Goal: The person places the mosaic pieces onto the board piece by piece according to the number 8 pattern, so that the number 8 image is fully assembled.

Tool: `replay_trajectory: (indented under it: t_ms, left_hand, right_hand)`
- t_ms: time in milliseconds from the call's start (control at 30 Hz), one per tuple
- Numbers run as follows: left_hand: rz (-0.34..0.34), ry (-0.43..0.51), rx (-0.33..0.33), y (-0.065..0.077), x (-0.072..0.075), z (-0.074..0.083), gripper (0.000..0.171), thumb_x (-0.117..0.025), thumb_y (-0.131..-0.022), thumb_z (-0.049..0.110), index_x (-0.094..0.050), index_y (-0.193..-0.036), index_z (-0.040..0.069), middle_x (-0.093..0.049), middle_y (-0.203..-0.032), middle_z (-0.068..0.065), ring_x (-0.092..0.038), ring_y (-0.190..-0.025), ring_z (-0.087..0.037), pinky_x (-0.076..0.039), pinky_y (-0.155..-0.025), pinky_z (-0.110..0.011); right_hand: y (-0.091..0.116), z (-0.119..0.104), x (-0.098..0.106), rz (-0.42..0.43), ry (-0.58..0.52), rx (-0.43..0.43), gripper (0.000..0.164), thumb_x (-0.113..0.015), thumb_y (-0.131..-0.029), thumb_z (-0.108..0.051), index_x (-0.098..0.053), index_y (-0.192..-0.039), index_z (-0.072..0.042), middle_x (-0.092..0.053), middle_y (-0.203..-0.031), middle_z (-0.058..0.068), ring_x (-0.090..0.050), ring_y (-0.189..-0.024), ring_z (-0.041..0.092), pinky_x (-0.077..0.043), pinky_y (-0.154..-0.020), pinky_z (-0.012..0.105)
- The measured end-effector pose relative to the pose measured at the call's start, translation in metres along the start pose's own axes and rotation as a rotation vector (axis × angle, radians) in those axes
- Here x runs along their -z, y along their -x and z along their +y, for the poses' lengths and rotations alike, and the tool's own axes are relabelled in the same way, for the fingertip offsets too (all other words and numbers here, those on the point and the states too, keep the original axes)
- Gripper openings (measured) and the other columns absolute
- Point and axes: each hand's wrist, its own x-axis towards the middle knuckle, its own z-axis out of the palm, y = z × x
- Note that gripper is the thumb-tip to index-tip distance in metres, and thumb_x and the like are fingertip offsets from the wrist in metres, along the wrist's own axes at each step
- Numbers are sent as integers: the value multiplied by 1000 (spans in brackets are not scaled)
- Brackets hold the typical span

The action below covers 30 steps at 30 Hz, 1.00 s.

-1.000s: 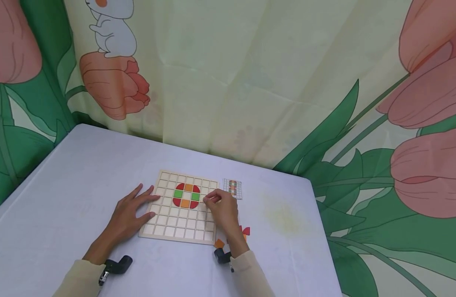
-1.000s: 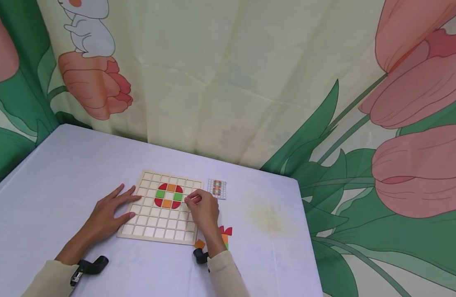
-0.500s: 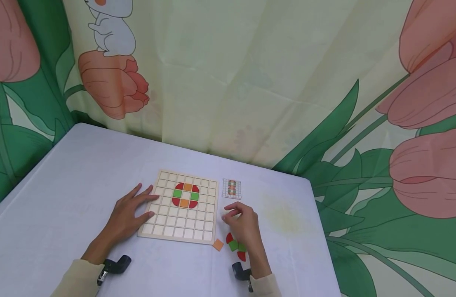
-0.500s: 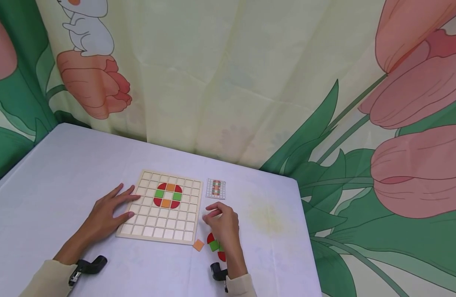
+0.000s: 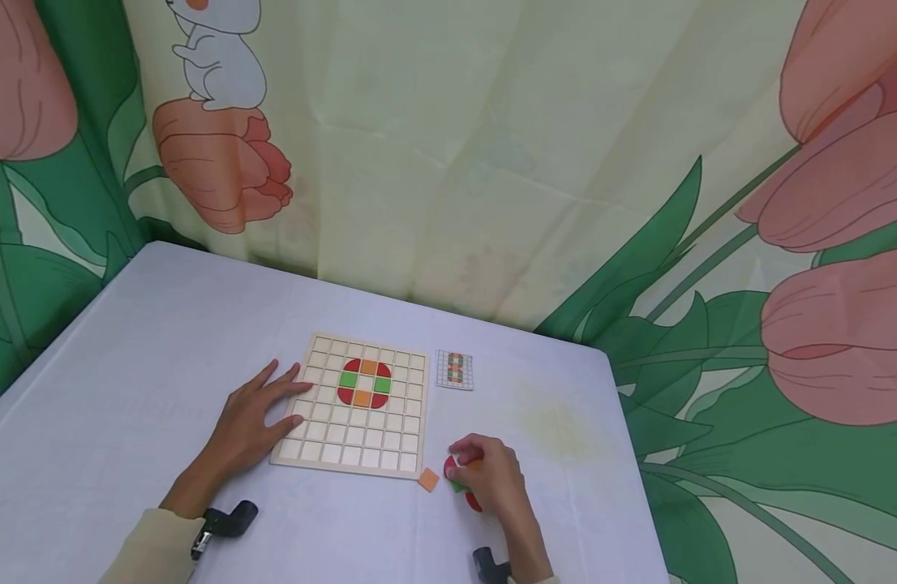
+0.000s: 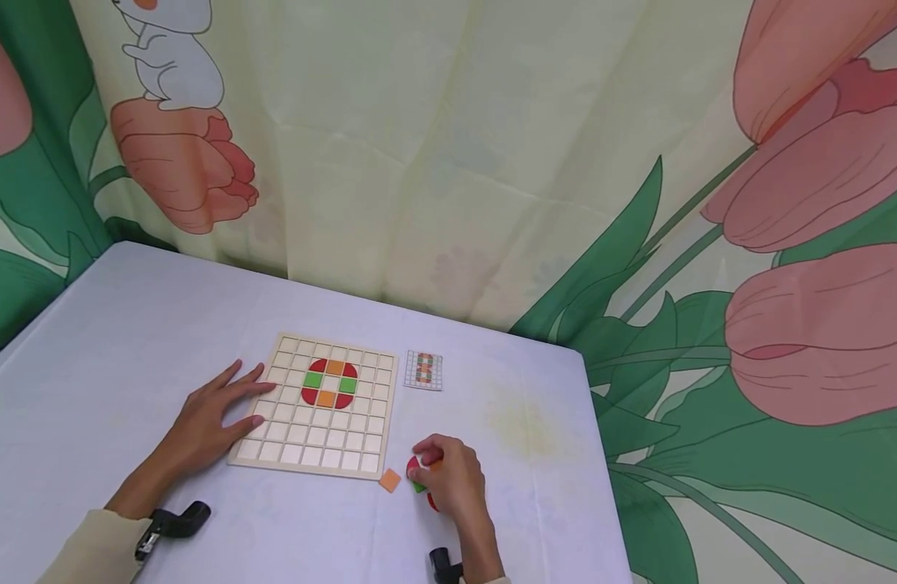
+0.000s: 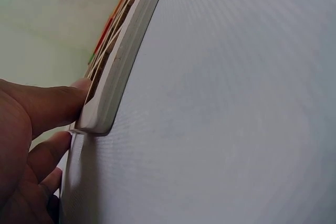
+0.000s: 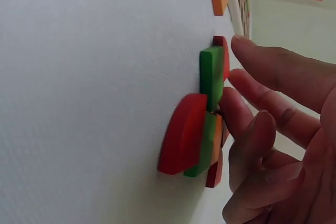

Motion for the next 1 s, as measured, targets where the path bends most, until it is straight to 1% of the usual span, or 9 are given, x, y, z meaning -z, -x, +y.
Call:
replay_trajectory:
  t_ms: [100,233,300,433,567,667,800,900,1000]
  left_hand:
    - [0,2,-3,0,0,-1,55,-83,-89,13,-68,-141,14,-45,-167,-17,-22,-162,-44,-22,-119,-78]
    - [-5,10,0,-1,-1,-2,55,-82,-89,13,-67,-142,15,-44,-167,-16,-21,-163,-43,-22,-119,-77]
    - [-6,7,2,-1,-1,-2,55,-82,-89,14,-67,-142,15,-44,-167,-16,-21,-163,-43,-22,-120,-77]
    - [-11,0,6,-1,-1,-1,55,-82,-89,14,-67,-142,15,-44,-168,-17,-21,-163,-43,-22,-120,-77]
    - [-9,-7,5,0,-1,-2,54,-82,-89,14,-67,-142,15,-44,-168,-17,-22,-163,-43,-22,-119,-77]
    - [-8,-4,6,-1,-2,-2,54,-82,-90,14,-67,-142,15,-43,-168,-16,-21,-163,-43,-22,-119,-78]
    - [-8,4,6,-1,-2,-2,55,-82,-89,14,-67,-142,16,-43,-168,-16,-21,-163,-43,-22,-120,-78]
    - [-7,3,4,-1,-1,-2,55,-83,-89,13,-67,-142,16,-44,-168,-16,-21,-163,-43,-22,-120,-78]
    - [-5,-1,1,0,-1,-1,55,-83,-89,14,-67,-142,15,-44,-168,-16,-21,-163,-43,-22,-119,-78]
  right_hand:
    - [1,-1,-3,11,30,8,28,-94,-79,-18,-79,-102,-24,-66,-84,-3,-60,-84,17,-54,-68,32]
    - [1,-3,-7,33,43,2,25,-94,-79,-16,-77,-94,-25,-64,-81,-4,-58,-80,17,-49,-65,31]
    - [1,-4,-9,46,55,0,25,-94,-79,-17,-76,-94,-24,-64,-81,-4,-58,-78,17,-48,-63,30]
    - [4,-7,-11,89,103,-8,26,-95,-79,-20,-75,-96,-23,-64,-78,-6,-57,-73,15,-47,-65,31]
    - [6,-9,-13,98,125,-19,28,-96,-78,-21,-72,-94,-21,-66,-77,-7,-58,-72,13,-46,-69,31]
    - [4,-8,-14,75,95,-18,31,-95,-78,-18,-69,-95,-18,-66,-78,-5,-58,-72,14,-47,-68,30]
    - [2,-5,-14,65,8,-4,30,-92,-81,-13,-66,-95,-18,-66,-80,-4,-59,-72,15,-50,-62,25]
    - [0,-2,-13,80,-69,25,26,-89,-85,-11,-67,-95,-19,-68,-81,-4,-59,-71,16,-50,-59,22]
    - [-2,-2,-12,92,-136,65,19,-86,-88,-11,-71,-97,-19,-68,-81,-3,-59,-71,17,-50,-58,22]
